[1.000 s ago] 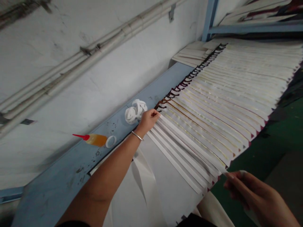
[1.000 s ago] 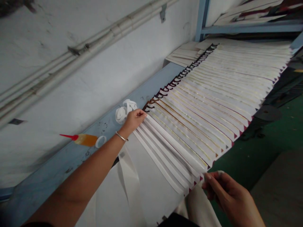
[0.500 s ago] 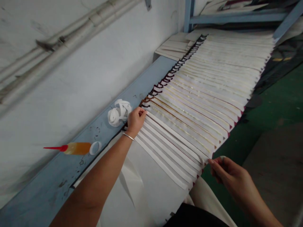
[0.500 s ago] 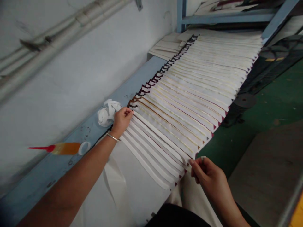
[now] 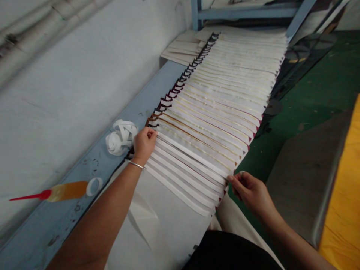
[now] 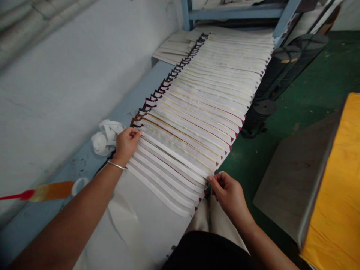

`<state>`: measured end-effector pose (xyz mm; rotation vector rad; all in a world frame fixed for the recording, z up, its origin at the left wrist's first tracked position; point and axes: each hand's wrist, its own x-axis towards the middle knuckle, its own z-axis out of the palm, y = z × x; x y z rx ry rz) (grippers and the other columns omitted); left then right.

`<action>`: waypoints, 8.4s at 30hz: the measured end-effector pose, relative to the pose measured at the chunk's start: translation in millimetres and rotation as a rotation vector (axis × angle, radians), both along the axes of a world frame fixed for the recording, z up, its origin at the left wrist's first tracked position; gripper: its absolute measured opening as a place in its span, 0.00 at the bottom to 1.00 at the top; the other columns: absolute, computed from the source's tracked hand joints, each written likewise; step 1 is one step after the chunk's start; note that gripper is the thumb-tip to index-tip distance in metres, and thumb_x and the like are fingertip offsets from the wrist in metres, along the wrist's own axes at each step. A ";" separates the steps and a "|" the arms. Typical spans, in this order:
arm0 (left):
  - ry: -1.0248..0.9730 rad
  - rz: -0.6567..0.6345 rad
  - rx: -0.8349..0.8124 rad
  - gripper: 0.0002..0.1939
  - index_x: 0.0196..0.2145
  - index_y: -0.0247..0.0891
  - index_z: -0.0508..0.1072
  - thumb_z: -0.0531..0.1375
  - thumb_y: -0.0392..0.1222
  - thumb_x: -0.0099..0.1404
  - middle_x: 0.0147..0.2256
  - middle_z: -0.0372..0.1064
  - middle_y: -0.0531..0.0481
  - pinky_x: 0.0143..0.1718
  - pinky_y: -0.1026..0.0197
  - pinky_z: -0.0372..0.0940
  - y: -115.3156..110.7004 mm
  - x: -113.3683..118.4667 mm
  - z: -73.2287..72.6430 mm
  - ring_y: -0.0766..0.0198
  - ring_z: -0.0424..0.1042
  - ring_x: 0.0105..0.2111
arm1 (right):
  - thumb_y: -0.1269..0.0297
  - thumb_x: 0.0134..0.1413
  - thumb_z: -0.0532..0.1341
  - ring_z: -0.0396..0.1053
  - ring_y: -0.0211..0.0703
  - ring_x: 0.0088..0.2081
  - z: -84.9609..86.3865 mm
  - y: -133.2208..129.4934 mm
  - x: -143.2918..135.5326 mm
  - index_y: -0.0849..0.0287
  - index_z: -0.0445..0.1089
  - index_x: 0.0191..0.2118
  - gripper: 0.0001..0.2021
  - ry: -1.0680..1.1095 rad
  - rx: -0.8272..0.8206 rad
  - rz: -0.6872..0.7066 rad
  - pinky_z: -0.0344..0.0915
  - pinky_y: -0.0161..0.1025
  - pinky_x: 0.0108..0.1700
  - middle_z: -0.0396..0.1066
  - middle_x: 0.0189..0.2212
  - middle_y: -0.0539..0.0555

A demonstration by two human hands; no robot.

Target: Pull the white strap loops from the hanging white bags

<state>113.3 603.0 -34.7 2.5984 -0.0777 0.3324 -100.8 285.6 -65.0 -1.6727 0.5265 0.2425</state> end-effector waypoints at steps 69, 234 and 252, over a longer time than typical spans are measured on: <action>0.767 -0.598 -0.557 0.09 0.31 0.34 0.72 0.61 0.43 0.66 0.25 0.69 0.54 0.32 0.68 0.62 37.6 -171.3 111.6 0.71 0.66 0.27 | 0.47 0.61 0.60 0.59 0.34 0.25 111.1 113.5 15.8 0.59 0.69 0.28 0.20 -0.219 0.141 0.750 0.57 0.34 0.28 0.64 0.21 0.48; 0.025 -0.049 -0.121 0.06 0.31 0.36 0.71 0.60 0.41 0.64 0.28 0.71 0.51 0.33 0.64 0.60 -21.5 33.3 18.0 0.66 0.68 0.29 | 0.40 0.54 0.61 0.62 0.37 0.19 28.3 -32.1 32.5 0.55 0.66 0.29 0.21 -0.012 -0.130 0.146 0.60 0.35 0.23 0.69 0.19 0.48; 0.014 0.071 0.093 0.06 0.32 0.37 0.70 0.58 0.42 0.65 0.28 0.71 0.50 0.35 0.62 0.60 -35.8 36.4 15.2 0.62 0.68 0.30 | 0.41 0.56 0.60 0.59 0.37 0.16 18.9 -32.7 44.4 0.55 0.63 0.27 0.21 -0.060 -0.141 0.145 0.54 0.35 0.20 0.66 0.15 0.48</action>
